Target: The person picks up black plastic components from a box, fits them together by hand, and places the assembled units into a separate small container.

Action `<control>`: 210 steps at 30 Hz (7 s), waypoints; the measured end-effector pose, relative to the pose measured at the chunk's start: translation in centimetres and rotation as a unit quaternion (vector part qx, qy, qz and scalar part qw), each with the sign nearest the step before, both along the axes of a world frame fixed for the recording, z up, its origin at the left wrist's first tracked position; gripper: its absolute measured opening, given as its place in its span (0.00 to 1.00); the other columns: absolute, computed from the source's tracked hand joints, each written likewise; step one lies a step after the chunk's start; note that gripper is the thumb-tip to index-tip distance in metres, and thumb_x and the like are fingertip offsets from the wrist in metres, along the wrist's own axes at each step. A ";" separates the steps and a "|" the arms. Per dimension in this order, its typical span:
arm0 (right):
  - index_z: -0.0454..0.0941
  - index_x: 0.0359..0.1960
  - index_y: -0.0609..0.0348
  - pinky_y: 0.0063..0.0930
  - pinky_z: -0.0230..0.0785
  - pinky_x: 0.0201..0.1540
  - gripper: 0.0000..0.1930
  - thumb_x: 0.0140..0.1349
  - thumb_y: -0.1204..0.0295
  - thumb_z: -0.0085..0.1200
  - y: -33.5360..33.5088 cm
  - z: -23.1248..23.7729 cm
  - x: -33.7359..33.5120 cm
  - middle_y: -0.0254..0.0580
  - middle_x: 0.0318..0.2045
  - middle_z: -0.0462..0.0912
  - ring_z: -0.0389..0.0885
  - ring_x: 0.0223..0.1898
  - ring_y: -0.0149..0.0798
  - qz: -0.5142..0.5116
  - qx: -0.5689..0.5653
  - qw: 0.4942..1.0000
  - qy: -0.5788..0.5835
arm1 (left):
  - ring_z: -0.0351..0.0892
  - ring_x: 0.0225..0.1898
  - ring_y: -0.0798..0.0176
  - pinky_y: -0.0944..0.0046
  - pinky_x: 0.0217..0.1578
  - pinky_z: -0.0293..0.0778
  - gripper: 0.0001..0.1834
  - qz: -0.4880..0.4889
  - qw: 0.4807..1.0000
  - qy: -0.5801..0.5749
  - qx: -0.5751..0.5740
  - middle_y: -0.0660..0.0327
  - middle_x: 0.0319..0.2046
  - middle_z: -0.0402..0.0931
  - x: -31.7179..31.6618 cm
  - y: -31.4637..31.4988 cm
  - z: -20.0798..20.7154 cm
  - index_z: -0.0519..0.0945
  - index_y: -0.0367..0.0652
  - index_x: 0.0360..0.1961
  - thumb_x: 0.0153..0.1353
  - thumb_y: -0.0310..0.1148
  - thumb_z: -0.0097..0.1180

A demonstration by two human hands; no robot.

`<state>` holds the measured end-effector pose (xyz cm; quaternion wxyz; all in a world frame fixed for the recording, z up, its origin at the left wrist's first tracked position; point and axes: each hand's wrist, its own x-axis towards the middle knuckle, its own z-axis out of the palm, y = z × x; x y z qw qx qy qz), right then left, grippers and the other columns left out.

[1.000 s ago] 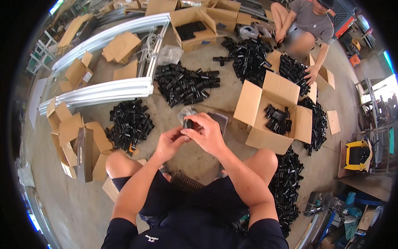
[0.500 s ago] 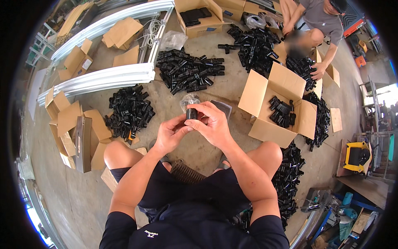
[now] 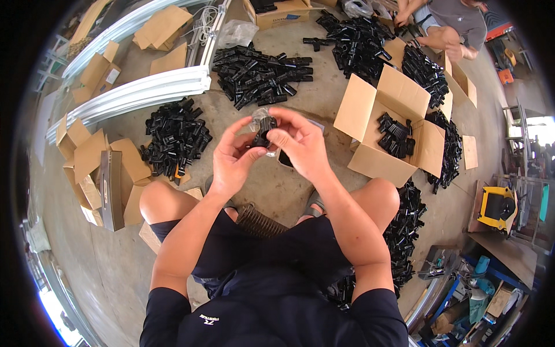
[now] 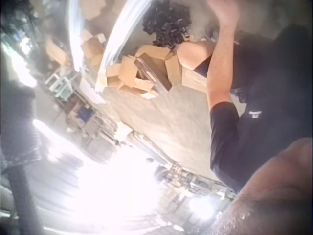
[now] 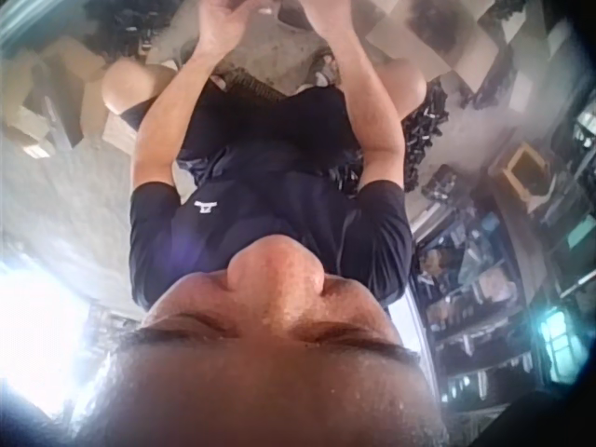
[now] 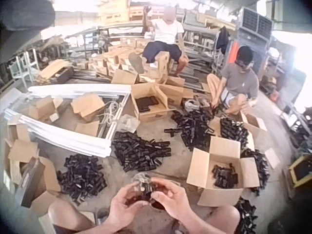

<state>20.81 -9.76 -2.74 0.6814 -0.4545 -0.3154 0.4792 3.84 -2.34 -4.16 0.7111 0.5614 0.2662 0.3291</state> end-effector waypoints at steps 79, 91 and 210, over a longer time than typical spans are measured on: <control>0.89 0.37 0.54 0.42 0.74 0.50 0.10 0.64 0.68 0.55 7.1 -14.7 1.9 0.42 0.39 0.88 0.84 0.46 0.47 0.101 -0.186 0.639 -0.740 | 0.87 0.40 0.61 0.63 0.44 0.84 0.17 0.159 0.982 -0.049 -0.090 0.49 0.43 0.86 -3.6 3.2 2.5 0.78 0.31 0.54 0.66 0.20 0.64; 0.91 0.34 0.44 0.48 0.57 0.54 0.12 0.64 0.66 0.53 10.4 -28.5 -2.2 0.35 0.34 0.90 0.83 0.45 0.42 0.251 -0.308 0.437 -0.807 | 0.88 0.43 0.55 0.57 0.47 0.85 0.15 0.209 0.956 -0.092 -0.185 0.46 0.46 0.86 -2.9 5.2 0.9 0.78 0.37 0.55 0.68 0.24 0.61; 0.74 0.40 0.59 0.40 0.72 0.26 0.07 0.67 0.72 0.60 2.8 0.6 -0.4 0.46 0.31 0.81 0.81 0.26 0.51 -0.140 0.013 0.756 -0.639 | 0.88 0.44 0.59 0.55 0.48 0.88 0.09 0.088 0.962 -0.157 -0.208 0.53 0.45 0.86 2.2 1.5 -0.7 0.81 0.37 0.50 0.69 0.22 0.59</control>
